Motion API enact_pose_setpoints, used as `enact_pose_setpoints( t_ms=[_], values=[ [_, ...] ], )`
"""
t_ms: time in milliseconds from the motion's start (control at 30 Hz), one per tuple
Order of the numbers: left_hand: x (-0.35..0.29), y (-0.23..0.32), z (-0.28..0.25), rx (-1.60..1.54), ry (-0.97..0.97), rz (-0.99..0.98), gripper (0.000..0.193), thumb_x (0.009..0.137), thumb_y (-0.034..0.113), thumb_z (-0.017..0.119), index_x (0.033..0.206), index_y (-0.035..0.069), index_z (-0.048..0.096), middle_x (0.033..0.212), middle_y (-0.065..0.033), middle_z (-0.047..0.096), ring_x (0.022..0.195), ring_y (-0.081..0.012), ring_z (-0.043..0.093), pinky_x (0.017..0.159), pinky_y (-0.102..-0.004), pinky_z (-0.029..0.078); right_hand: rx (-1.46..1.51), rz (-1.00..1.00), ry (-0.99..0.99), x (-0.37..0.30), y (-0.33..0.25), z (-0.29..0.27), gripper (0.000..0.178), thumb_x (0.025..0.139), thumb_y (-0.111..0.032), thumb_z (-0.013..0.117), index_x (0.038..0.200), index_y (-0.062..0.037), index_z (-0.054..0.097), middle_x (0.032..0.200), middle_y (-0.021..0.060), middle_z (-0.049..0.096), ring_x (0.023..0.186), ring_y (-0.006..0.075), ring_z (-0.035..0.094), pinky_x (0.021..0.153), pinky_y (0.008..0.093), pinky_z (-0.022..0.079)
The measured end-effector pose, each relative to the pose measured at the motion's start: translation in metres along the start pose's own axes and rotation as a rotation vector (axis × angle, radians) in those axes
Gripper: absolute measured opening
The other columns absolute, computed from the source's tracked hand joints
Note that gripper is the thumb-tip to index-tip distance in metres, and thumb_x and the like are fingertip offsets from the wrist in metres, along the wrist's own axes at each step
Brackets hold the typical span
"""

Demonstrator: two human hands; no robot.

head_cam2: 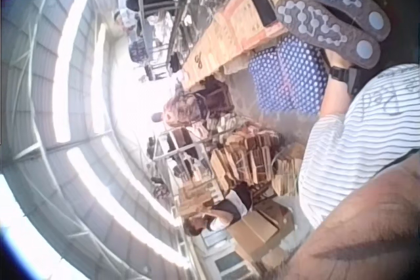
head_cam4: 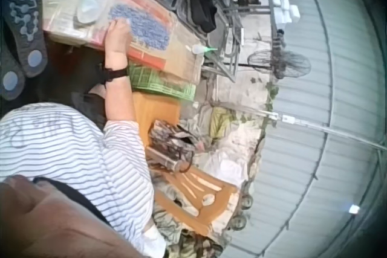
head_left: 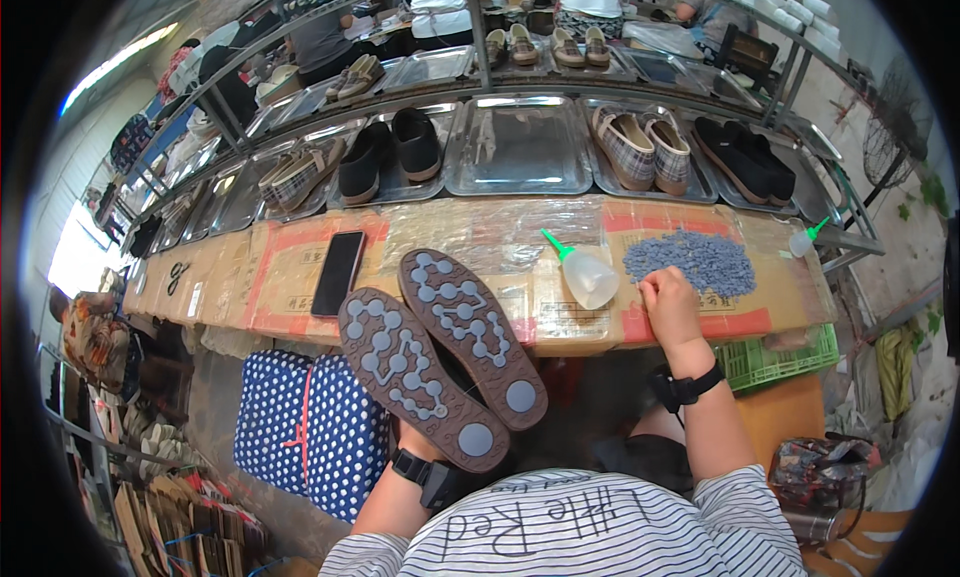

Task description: Applying adhesive and placing small blue components onto shoe soles at a production line station.

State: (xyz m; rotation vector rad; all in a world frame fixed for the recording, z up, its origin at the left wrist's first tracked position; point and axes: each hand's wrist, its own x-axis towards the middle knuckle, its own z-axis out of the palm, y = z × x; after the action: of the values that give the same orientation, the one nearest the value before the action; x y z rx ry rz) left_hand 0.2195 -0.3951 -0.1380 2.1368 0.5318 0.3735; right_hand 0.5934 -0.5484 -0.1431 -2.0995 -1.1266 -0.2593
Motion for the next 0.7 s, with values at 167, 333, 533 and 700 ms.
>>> enact_pose_setpoints(
  t_ms=[167,333,533,700],
  values=[
    [0.0,0.01,0.001,0.04,0.056,-0.064,0.022,0.091,0.031,0.063,0.099,0.011,0.068,0.099,-0.0077,0.067,0.095,-0.0256,0.061,0.083,-0.0404,0.047,0.504,0.17,0.002,-0.009,-0.064,-0.013,0.007,0.086,-0.002,0.068,0.093,-0.0013,0.066,0.077,0.0074,0.066,0.064,0.0159,0.065,0.06,0.0291,0.053],
    [0.008,0.016,-0.004,0.048,0.092,-0.104,0.022,0.091,0.031,0.063,0.1,0.012,0.068,0.099,-0.0074,0.067,0.096,-0.0254,0.061,0.084,-0.0404,0.047,1.155,0.267,-0.461,-0.036,-0.15,-0.005,0.01,0.092,0.002,0.064,0.102,0.0026,0.064,0.084,0.0049,0.068,0.074,0.011,0.069,0.064,0.0236,0.058],
    [-0.006,0.021,0.001,0.064,0.13,-0.144,0.022,0.09,0.032,0.063,0.1,0.012,0.067,0.1,-0.007,0.067,0.097,-0.0251,0.061,0.084,-0.0404,0.047,1.048,0.041,-0.85,-0.052,-0.199,0.005,0.008,0.092,0.005,0.062,0.099,0.0009,0.063,0.093,0.0063,0.063,0.077,0.0135,0.067,0.067,0.0254,0.056],
    [0.002,0.024,0.008,0.062,0.158,-0.164,0.022,0.09,0.032,0.063,0.1,0.012,0.067,0.101,-0.0066,0.067,0.098,-0.0248,0.061,0.085,-0.0404,0.047,0.82,-0.303,-0.686,-0.057,-0.209,0.011,0.011,0.087,0.002,0.068,0.095,-0.0023,0.062,0.09,0.0092,0.059,0.08,0.023,0.065,0.069,0.0318,0.051]
  ],
)
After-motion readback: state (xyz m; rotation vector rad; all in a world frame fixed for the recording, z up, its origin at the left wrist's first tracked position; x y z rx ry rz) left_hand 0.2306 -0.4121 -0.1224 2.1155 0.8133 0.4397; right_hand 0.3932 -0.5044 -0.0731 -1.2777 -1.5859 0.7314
